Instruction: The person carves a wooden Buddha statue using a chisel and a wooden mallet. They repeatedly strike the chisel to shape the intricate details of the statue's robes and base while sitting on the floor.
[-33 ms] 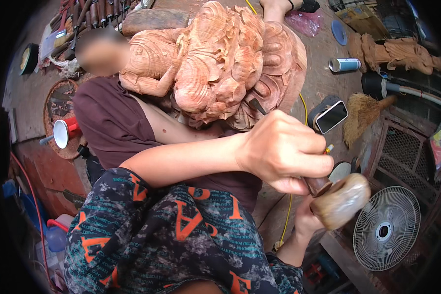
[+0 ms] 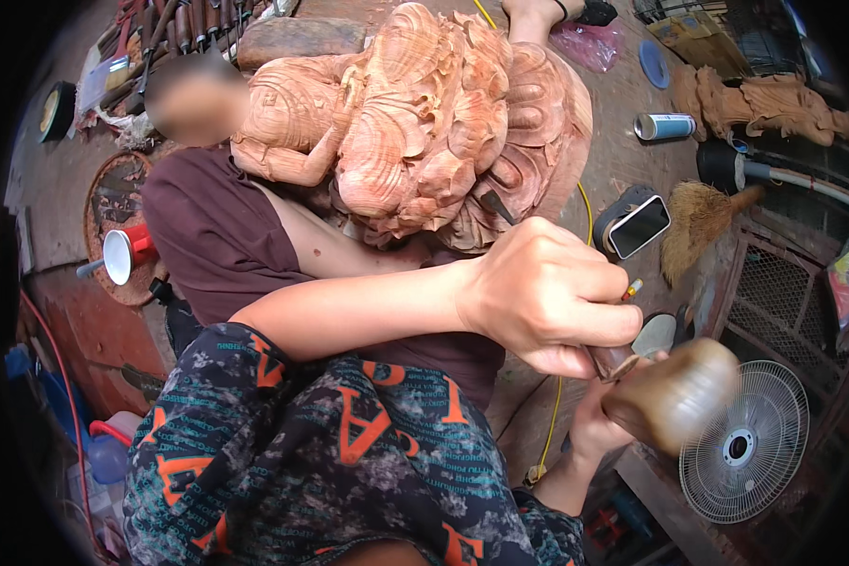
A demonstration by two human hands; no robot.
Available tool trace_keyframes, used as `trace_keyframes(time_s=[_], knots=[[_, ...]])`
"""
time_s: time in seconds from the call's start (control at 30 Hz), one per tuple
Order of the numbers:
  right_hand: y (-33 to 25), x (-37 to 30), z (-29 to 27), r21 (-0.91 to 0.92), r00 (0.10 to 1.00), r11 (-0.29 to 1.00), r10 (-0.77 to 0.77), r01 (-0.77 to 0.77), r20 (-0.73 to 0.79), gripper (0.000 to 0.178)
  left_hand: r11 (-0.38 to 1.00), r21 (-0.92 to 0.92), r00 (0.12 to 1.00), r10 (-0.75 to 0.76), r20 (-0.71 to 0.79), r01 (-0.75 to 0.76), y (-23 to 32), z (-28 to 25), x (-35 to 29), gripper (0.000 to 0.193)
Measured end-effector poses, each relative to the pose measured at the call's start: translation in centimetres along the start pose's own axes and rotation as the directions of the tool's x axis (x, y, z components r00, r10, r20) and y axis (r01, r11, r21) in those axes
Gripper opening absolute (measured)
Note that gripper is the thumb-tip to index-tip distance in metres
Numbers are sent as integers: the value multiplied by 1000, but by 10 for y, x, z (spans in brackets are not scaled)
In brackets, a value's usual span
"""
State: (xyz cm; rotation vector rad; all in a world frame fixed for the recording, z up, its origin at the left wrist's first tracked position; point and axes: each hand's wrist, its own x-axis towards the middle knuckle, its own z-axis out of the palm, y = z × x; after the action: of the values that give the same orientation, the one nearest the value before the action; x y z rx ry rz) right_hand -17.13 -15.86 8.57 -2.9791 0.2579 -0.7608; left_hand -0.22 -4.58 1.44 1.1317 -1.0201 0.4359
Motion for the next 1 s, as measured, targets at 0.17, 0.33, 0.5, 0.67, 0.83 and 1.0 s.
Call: trace_keyframes(time_s=[0.17,0.33,0.5,0.67,0.83,1.0], knots=[[20,-1,7,48,984,984,-170,172,-49,41,1000,11,1000,10,10,-10,1,2,-1,29],[-2,4,8,226,993,970,105,-90,-55,54,1000,21,1000,14,5,-14,-4,0,-3,29],[12,-5,21,-44,998,998,37,-39,-56,36,999,35,1000,13,15,-14,-3,-2,-2,29],[3,3,9,306,982,946,146,-104,-119,36,1000,3,1000,-7,-17,7,-5,-6,0,26],[2,-5,13,178,975,961,218,-210,-30,30,1000,0,998,-24,-60,24,-7,-7,1,24],[6,-5,21,451,971,881,211,-141,-108,43,1000,-8,999,-20,-28,20,-8,-8,-2,26]])
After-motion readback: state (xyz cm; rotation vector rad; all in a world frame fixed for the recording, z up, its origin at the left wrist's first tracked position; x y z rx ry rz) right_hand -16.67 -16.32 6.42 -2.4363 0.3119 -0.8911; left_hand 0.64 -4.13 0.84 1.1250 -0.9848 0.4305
